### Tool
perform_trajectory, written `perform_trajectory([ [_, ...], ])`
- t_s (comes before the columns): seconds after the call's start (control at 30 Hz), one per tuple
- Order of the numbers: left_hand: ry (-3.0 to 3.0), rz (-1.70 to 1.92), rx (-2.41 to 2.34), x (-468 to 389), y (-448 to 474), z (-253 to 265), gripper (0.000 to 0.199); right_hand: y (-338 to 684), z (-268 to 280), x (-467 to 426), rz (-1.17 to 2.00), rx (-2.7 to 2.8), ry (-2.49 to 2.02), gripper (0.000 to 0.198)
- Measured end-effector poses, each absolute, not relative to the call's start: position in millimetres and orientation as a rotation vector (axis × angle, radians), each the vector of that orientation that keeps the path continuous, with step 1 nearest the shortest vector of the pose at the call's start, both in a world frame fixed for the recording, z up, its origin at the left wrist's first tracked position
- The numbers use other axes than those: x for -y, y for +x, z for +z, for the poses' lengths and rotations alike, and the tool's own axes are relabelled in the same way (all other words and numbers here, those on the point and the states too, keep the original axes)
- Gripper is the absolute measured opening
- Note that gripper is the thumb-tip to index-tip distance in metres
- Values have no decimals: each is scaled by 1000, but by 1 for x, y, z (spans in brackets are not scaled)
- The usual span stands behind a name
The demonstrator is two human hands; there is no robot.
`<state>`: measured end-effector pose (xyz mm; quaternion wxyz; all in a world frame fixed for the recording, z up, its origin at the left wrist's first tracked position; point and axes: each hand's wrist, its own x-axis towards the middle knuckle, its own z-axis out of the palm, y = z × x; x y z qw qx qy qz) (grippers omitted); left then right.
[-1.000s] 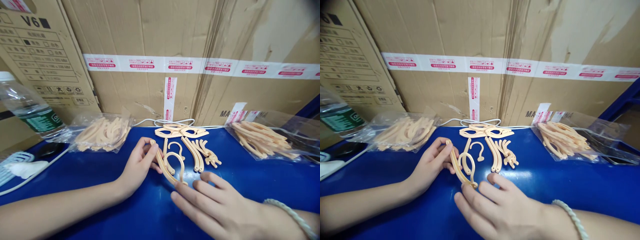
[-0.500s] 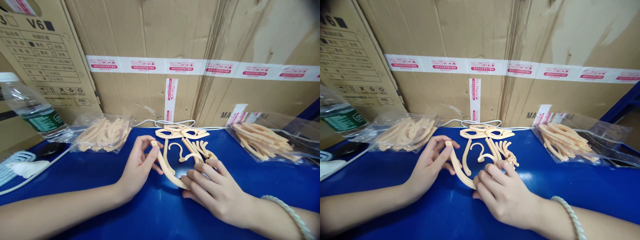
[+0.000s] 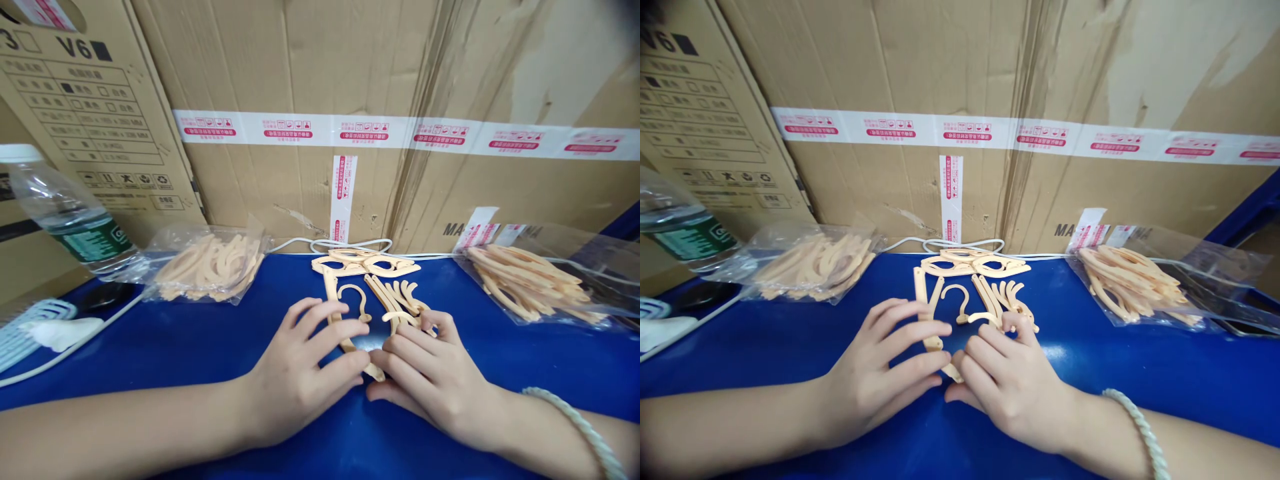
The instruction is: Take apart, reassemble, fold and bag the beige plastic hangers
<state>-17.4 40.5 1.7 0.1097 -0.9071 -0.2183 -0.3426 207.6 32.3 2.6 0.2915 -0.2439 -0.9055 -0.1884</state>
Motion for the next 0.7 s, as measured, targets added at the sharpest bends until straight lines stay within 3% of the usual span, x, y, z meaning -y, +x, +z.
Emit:
perform_trajectory([
  [0.5,-2804,-844,534,-45,-11,-6,18,209,1,-29,-497,2405,-562,30],
  [0.7,-2876,-791,587,-45,-12,-7,21,206,2,-32,-319,2408,-558,23],
])
